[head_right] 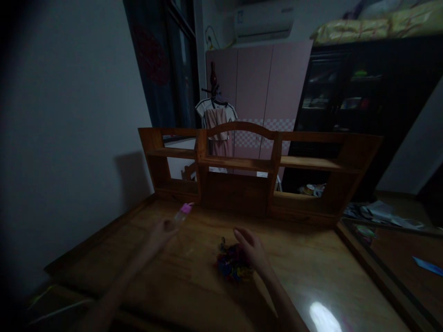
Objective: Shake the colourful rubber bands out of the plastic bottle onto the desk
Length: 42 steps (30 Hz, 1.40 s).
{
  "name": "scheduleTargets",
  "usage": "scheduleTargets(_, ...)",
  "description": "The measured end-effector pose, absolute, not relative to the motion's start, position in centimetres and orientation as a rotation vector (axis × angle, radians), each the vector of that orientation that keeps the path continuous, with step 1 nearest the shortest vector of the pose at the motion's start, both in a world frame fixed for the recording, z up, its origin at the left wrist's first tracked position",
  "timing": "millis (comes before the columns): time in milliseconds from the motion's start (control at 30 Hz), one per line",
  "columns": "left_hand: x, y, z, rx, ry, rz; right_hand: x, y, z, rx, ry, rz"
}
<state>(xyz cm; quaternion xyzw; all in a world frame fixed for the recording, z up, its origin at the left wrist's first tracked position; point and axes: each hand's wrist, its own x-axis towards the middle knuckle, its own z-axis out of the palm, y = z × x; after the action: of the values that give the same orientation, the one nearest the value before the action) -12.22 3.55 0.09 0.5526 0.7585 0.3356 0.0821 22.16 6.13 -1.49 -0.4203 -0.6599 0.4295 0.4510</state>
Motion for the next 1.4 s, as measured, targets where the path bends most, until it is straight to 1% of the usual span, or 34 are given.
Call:
scheduleTargets(67, -4.7, 4.5, -0.2, 1.767, 2.055, 1.073, 20.9, 5.2, -1.4, -1.029, -1.581, 1.13)
scheduleTargets(167, 4.7, 4.4, 0.1, 1.905, 1.797, 1.067, 19.9, 4.1, -1.5, -1.04, -1.429, 1.144)
scheduleTargets(233, 8.5, 3.7, 0.6, 1.957, 1.716, 1.064, 20.6, 3.9, -1.4, -1.02, -1.3, 1.153)
scheduleTargets(300, 10.3, 3.2, 1.0, 2.03, 1.59, 1.061, 22.6, 4.3, -1.3, -1.009, -1.202, 1.159)
scheduleTargets(400, 9.9, 3.7, 1.0, 2.096, 1.308, 1.069, 26.9, 5.6, -1.2, -1.099, -1.281, 1.053)
scheduleTargets(500, 7.4, 6.0, -0.4, 2.014, 1.154, 1.096, 30.9, 7.3, -1.7, -1.329, -1.555, 0.712)
scheduleTargets(567, 5.5, 8.2, -1.9, 1.84, 1.133, 1.113, 32.4, 8.4, -2.5, -1.529, -1.695, 0.461)
scheduleTargets(633, 4.0, 10.0, -3.6, 1.681, 1.123, 1.069, 32.8, 9.1, -3.4, -1.638, -1.771, 0.299)
scheduleTargets(767, 3.1, 11.1, -5.9, 1.576, 1.04, 0.969, 31.5, 9.4, -4.6, -1.65, -1.864, 0.167)
scheduleTargets(867, 3.8, 10.0, -6.0, 1.452, 0.875, 0.883, 30.5, 8.9, -4.4, -1.658, -1.907, 0.002)
scheduleTargets(933, 4.5, 8.9, -5.5, 1.42, 0.809, 0.828, 29.9, 8.5, -3.9, -1.566, -1.93, -0.074)
scheduleTargets(1000, 5.0, 8.0, -4.9, 1.432, 0.755, 0.781, 29.4, 8.0, -3.3, -1.386, -1.975, -0.035)
scheduleTargets(1100, 5.4, 7.3, -4.2, 1.43, 0.655, 0.757, 28.3, 7.1, -2.7, -1.165, -2.051, 0.21)
scheduleTargets(1167, 5.4, 7.3, -4.2, 1.415, 0.642, 0.78, 27.5, 6.5, -2.5, -1.144, -2.077, 0.369)
scheduleTargets(1267, 4.9, 7.7, -4.6, 1.428, 0.705, 0.831, 26.3, 5.7, -2.3, -1.18, -2.104, 0.469)
scheduleTargets(1400, 3.6, 8.2, -5.4, 1.71, 0.727, 0.698, 25.9, 5.6, -2.6, -1.184, -2.124, 0.603)
